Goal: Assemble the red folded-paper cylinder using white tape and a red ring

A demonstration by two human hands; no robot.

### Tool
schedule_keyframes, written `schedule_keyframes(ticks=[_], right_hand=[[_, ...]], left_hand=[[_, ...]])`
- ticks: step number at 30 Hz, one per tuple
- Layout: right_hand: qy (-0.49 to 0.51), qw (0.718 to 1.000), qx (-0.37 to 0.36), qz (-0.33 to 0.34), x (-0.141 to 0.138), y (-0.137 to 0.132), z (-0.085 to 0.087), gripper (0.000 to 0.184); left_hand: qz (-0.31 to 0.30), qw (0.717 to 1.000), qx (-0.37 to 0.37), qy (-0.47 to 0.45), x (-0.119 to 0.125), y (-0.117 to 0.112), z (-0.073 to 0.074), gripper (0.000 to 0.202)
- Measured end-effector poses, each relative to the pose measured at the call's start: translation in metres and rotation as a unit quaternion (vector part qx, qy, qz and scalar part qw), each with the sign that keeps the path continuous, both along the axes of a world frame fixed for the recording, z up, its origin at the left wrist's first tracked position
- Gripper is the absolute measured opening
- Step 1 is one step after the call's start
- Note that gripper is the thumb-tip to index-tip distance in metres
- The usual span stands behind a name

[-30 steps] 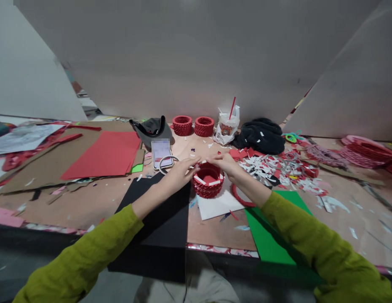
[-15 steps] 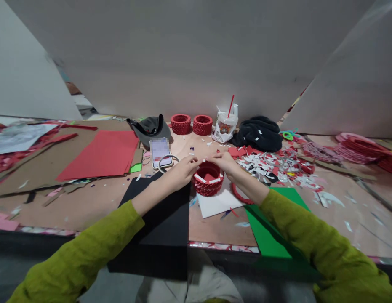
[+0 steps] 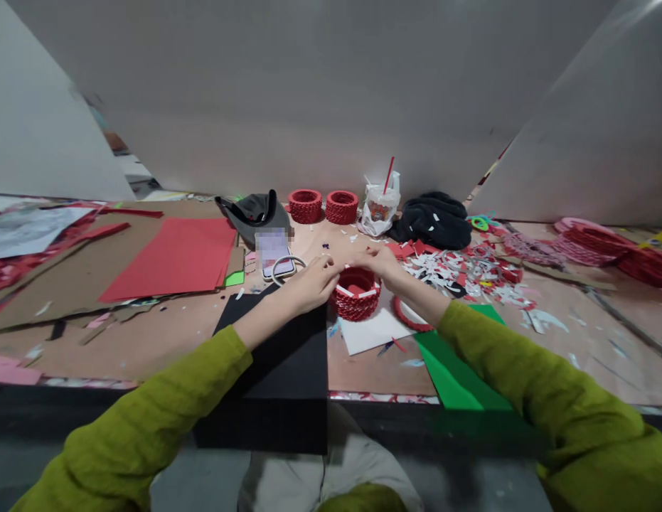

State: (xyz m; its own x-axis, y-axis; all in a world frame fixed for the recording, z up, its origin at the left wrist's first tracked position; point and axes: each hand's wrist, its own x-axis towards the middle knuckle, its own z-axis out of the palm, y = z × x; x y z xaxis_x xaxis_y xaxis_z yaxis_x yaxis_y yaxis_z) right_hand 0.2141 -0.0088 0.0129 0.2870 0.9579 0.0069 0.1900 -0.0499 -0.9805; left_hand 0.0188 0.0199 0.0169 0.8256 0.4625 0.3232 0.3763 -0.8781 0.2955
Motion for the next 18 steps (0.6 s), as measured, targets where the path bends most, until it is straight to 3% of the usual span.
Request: schedule_keyframes(ticks=[8,10,12,15,18], right_hand=[[0.031,0.999,-0.024,-0.012,-0.002,0.002,0.002,0.013],[0.014,1.0,-0.019,-0.001,-0.001,0.001,0.005,0.01],[-0.014,0.999,-0.008,0.03,0.002,-0.001,0.011,0.006],[-0.065,0.994,0.015,0.089,0.01,-0.003,0.024,0.003],[-0.198,0.96,0.095,0.176,0.018,0.001,0.034,0.005]], left_hand=[[-0.013,0.999,-0.026,-0.027,-0.002,-0.003,-0.005,0.042],[-0.016,0.997,-0.068,-0.038,-0.003,-0.002,-0.003,0.043],[-0.02,0.986,-0.155,-0.058,-0.004,0.001,-0.004,0.049],[-0.042,0.946,-0.309,-0.086,-0.002,0.006,-0.01,0.089],[-0.07,0.924,-0.358,-0.118,0.004,0.005,-0.021,0.124]])
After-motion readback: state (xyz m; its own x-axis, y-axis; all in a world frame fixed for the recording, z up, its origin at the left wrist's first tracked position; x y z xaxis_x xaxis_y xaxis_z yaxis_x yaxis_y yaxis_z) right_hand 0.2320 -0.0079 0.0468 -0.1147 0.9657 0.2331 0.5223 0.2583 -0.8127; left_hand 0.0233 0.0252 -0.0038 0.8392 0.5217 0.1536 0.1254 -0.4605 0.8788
